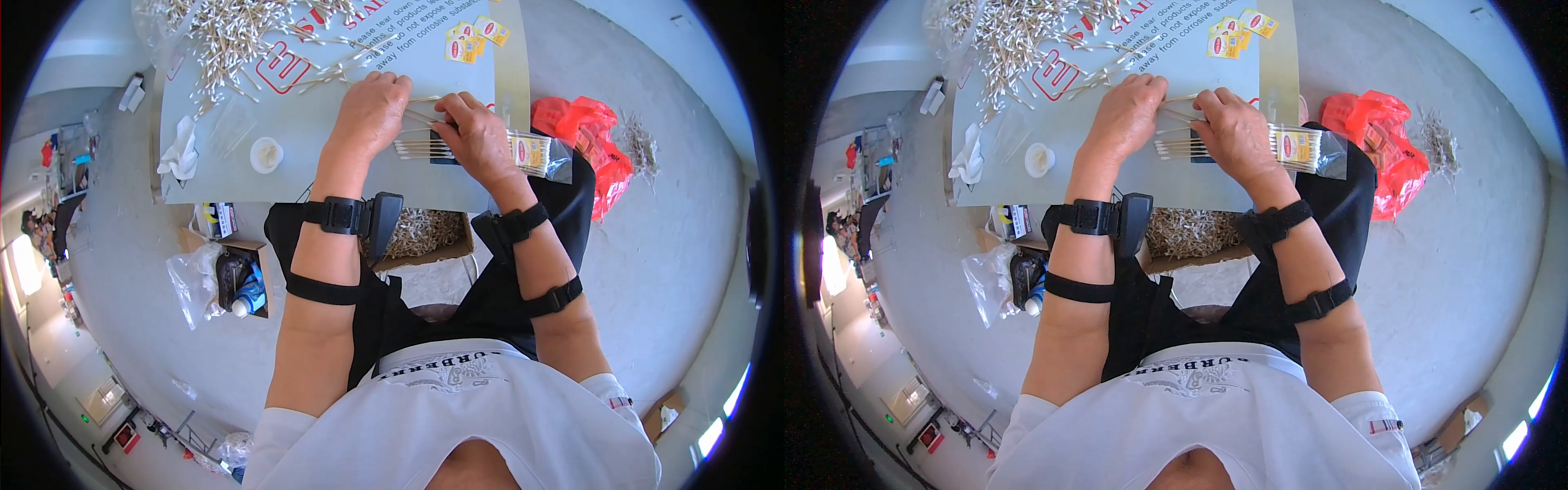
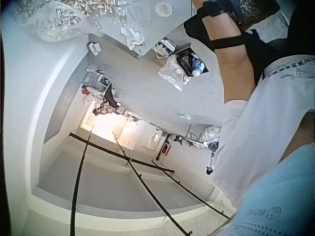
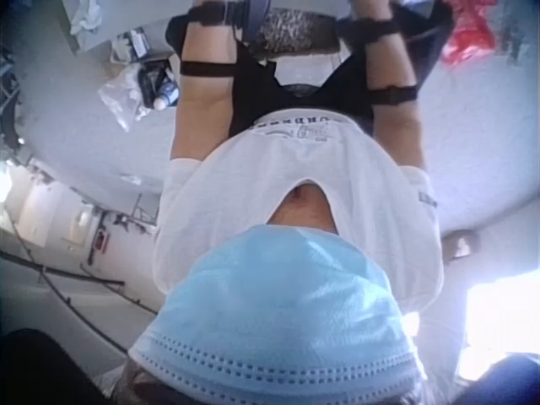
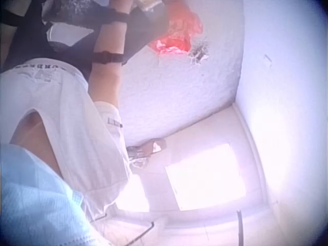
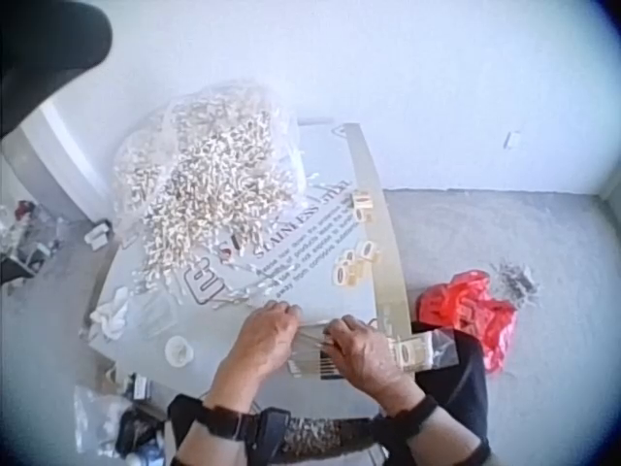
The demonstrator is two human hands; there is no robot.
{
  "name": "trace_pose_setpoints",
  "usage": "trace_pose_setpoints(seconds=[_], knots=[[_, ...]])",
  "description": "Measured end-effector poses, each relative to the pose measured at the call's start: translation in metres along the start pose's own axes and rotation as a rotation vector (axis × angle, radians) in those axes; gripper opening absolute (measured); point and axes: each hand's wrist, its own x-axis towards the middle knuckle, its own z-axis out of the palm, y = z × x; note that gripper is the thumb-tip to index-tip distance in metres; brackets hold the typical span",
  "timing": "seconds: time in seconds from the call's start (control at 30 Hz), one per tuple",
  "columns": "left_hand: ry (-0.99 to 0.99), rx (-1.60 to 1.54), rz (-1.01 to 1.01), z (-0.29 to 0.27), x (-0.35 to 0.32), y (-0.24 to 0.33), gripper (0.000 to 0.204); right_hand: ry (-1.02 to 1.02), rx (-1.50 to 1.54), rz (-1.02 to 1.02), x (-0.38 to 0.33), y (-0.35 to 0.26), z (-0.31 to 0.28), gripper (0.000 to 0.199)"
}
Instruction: Counting and packing bundles of cotton swabs into small plastic bags.
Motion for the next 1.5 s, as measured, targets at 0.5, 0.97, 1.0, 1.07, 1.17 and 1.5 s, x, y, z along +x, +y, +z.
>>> trace_pose_setpoints(seconds=[0.5,0.97,1.0,1.07,1.17,1.5], knots=[[0.059,-0.155,-0.029,0.004,0.0,-0.003,0.011,0.242,0.279,0.226,0.0,0.003,-0.002,0.012],[0.187,-0.191,-0.028,0.008,-0.002,0.003,0.012,0.423,0.614,0.257,-0.006,0.008,0.021,0.015],[0.185,-0.191,-0.028,0.01,-0.004,0.004,0.012,0.451,0.655,0.189,-0.005,0.007,0.024,0.017],[0.15,-0.236,-0.08,0.013,-0.011,0.008,0.012,0.427,0.67,0.183,-0.005,0.008,0.028,0.018],[0.151,-0.301,-0.107,0.015,-0.022,0.016,0.015,0.394,0.733,0.197,-0.006,0.005,0.03,0.021],[0.409,-0.203,-0.368,0.006,-0.037,-0.049,0.027,0.367,0.788,0.251,-0.016,0.002,0.027,0.017]])
